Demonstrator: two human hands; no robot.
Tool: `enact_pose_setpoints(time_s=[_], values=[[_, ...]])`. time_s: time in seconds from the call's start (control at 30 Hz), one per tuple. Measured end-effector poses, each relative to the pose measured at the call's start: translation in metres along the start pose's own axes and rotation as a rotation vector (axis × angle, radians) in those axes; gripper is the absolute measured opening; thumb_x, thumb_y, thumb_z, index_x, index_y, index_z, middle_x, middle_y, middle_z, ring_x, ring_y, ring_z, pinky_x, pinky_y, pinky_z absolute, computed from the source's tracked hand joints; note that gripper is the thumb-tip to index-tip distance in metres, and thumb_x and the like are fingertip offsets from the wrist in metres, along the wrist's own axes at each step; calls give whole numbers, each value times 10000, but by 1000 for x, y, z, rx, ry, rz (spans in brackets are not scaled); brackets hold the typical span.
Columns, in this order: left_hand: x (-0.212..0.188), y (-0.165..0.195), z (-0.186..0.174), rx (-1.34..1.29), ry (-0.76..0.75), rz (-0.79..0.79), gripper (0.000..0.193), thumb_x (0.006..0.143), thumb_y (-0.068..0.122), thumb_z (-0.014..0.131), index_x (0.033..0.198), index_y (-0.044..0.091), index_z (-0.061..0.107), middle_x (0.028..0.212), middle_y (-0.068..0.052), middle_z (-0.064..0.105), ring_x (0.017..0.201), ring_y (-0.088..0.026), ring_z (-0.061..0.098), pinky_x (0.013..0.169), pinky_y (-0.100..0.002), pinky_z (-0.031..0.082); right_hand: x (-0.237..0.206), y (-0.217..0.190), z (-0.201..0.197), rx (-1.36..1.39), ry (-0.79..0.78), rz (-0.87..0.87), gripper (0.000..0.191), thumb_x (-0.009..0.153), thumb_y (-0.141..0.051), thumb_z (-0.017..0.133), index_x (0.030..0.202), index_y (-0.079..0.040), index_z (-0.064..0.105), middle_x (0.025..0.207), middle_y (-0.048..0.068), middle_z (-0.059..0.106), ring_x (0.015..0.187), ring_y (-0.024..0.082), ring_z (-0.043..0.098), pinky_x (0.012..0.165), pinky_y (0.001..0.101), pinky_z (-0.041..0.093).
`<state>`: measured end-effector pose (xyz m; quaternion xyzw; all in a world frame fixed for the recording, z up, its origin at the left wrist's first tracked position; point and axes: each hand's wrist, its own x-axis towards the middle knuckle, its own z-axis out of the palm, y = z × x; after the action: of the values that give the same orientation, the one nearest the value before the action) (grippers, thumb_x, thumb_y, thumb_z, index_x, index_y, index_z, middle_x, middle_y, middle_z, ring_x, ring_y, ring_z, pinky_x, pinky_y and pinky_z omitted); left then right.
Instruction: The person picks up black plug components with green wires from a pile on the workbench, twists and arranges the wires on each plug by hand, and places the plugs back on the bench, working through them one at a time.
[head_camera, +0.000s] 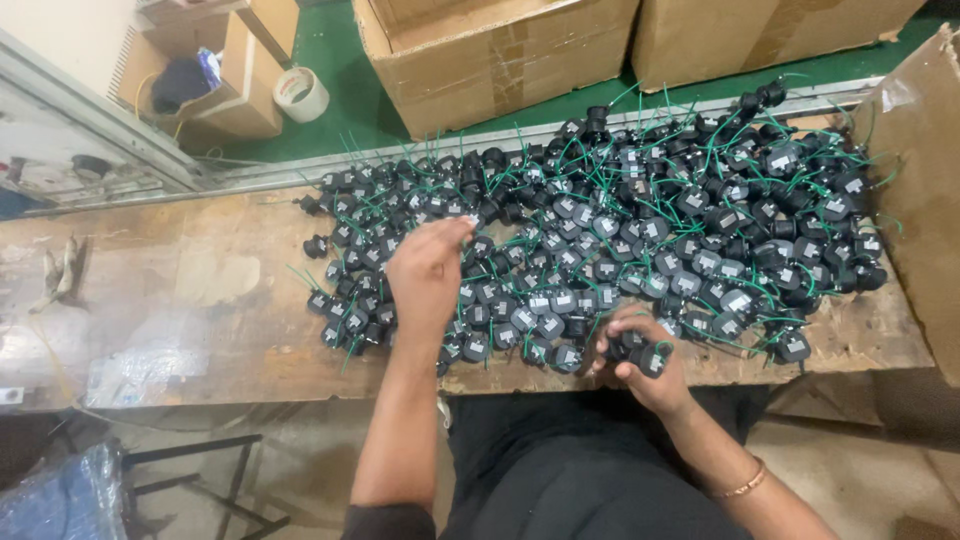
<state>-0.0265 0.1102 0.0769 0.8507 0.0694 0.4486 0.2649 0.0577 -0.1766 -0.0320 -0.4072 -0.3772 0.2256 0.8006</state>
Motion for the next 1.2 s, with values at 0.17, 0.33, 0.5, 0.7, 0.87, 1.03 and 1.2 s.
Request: enact_pose_setpoints(time_s=[0.17,0.33,0.5,0.7,0.87,1.03,1.2], values=[[-38,72,32,-653,-166,-153,316,908,-125,666,1114,98,755,1071,-80,783,943,-172,768,835,-304,627,-3,1,-2,17,55,83,714,881,-410,815,1422,-53,515,1169,90,541,1021,235,630,793,372,596],[-44,101,70,-585,-304,172,295,826,-86,697,1073,73,723,1083,-80,762,1041,-270,764,946,-379,620,-6,-4,-14,-638,-28,33,527,845,-421,798,1183,-36,673,1114,106,711,1109,240,661,1020,375,492],[-55,90,62,-599,-412,187,250,824,-19,750,1060,54,710,1198,-110,739,1137,-299,722,1008,-409,584,-7,-5,-11,-693,94,-7,435,827,-322,811,1114,-24,677,1175,149,661,1136,266,643,1010,376,493],[-82,93,63,-736,-450,-493,204,839,82,832,880,47,636,1022,-83,780,936,-259,735,836,-345,583,-3,1,3,-685,18,-140,485,752,-194,842,1174,-48,652,1185,145,633,1126,304,644,966,393,525],[-55,83,46,-462,-258,-130,229,750,117,877,834,56,672,1075,-112,746,1016,-258,718,884,-356,563,-5,0,-3,-667,-23,-121,441,722,-162,834,1123,-57,685,1173,151,637,1106,294,644,971,386,519],[42,1,11,-23,82,-176,108,942,143,787,937,55,724,1120,-73,754,1058,-249,720,921,-358,576,-3,0,-4,36,67,75,387,863,-155,829,1177,-43,634,1169,114,574,1071,279,609,835,404,566],[79,-53,-1,480,-166,-168,232,706,158,843,926,109,786,1307,-101,629,1198,-333,571,943,-451,491,3,-2,0,373,66,99,477,909,-215,814,1252,-19,546,1153,115,518,1026,266,565,759,394,526]])
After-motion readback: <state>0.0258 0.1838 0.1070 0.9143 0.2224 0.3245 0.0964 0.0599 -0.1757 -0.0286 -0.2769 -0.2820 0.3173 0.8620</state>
